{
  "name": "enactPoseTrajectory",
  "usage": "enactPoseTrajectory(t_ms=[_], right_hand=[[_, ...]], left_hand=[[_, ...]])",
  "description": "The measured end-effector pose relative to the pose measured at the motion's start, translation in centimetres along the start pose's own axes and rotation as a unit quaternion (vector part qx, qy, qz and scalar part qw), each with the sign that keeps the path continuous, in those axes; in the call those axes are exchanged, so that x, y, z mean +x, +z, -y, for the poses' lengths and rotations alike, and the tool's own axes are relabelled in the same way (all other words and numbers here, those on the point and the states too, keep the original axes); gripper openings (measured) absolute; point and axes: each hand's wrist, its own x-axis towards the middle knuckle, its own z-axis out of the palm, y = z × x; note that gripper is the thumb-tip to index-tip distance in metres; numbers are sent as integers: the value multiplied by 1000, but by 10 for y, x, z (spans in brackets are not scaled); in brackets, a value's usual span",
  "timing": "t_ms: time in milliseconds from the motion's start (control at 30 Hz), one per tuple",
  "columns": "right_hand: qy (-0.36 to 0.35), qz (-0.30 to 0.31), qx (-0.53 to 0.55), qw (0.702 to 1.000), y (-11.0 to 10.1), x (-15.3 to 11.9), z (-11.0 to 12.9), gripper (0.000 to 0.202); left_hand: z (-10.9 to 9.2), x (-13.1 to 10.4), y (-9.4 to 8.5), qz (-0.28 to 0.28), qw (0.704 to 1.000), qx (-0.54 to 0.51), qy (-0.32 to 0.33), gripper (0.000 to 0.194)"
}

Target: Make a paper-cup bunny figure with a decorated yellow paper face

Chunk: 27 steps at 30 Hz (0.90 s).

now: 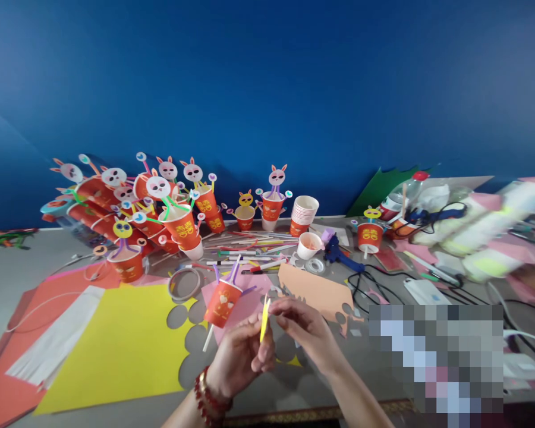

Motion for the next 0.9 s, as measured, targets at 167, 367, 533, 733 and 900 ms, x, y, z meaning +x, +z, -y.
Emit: enactPoseTrajectory(t_ms=[167, 367, 533, 733, 900], right_hand=[[44, 34, 164, 985, 16, 0, -1, 19], [77, 53, 253, 963, 25, -2, 0, 23], [97, -52, 255, 961, 17, -4, -7, 25], [93, -99, 193, 972, -5, -5, -23, 21], [119, -91, 201, 968, 1, -5, -25, 25]], left_hand=[[6, -5, -3, 83, 988, -107, -73, 22], [13, -5, -8, 81, 991, -64, -81, 31], [-12, -19, -15, -111, 947, 299, 46, 35], [-76, -39, -42, -345, 598, 677, 253, 41], [-84, -22, -62, -335, 507, 776, 166, 68]])
